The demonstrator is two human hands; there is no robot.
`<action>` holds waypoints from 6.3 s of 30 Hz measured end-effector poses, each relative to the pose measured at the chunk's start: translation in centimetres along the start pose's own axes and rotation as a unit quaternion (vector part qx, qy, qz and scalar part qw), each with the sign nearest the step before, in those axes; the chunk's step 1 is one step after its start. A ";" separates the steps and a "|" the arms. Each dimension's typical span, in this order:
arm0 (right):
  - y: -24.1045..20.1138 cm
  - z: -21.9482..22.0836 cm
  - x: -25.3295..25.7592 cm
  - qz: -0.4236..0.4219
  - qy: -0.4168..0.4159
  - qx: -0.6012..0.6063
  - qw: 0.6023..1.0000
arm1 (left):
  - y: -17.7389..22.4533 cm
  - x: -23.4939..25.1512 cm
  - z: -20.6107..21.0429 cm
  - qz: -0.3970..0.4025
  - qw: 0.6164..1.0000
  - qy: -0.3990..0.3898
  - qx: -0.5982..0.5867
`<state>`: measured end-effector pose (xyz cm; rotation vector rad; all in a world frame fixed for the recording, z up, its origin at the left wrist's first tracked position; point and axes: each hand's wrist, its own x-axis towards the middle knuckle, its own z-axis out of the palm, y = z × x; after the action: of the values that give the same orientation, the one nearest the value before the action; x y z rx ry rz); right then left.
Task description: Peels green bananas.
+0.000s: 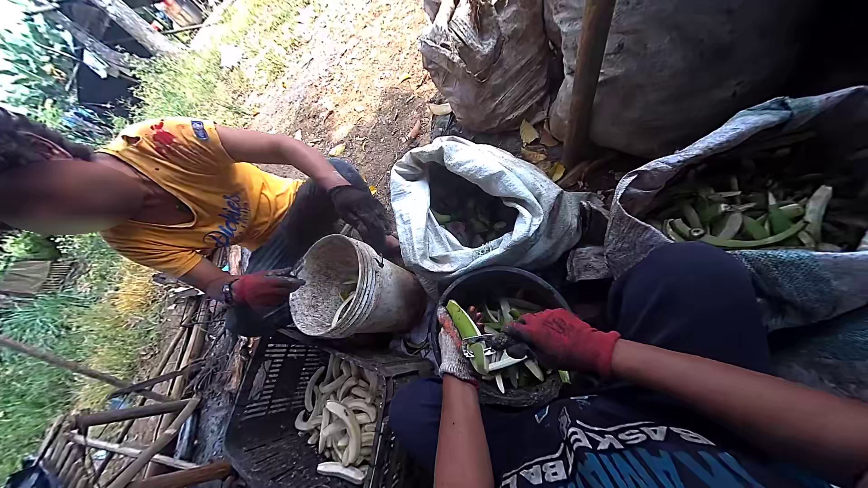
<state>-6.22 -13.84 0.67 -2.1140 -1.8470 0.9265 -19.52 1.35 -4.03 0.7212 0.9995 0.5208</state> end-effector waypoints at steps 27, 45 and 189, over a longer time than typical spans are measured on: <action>4.1 -2.7 4.2 0.110 0.132 0.052 0.984 | -0.4 -1.6 -3.1 0.054 0.968 -0.192 -0.152; 1.9 -2.5 3.6 0.064 0.105 0.088 0.989 | 1.4 -1.8 0.1 0.225 0.933 -0.211 0.183; 3.1 -1.6 5.4 0.110 -0.170 -0.020 0.979 | 10.4 -4.1 -12.4 0.277 0.921 0.268 0.061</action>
<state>-2.60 -8.95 -1.49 -2.3391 -1.8114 1.3895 -33.07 9.10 1.77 1.0087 1.3450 1.2063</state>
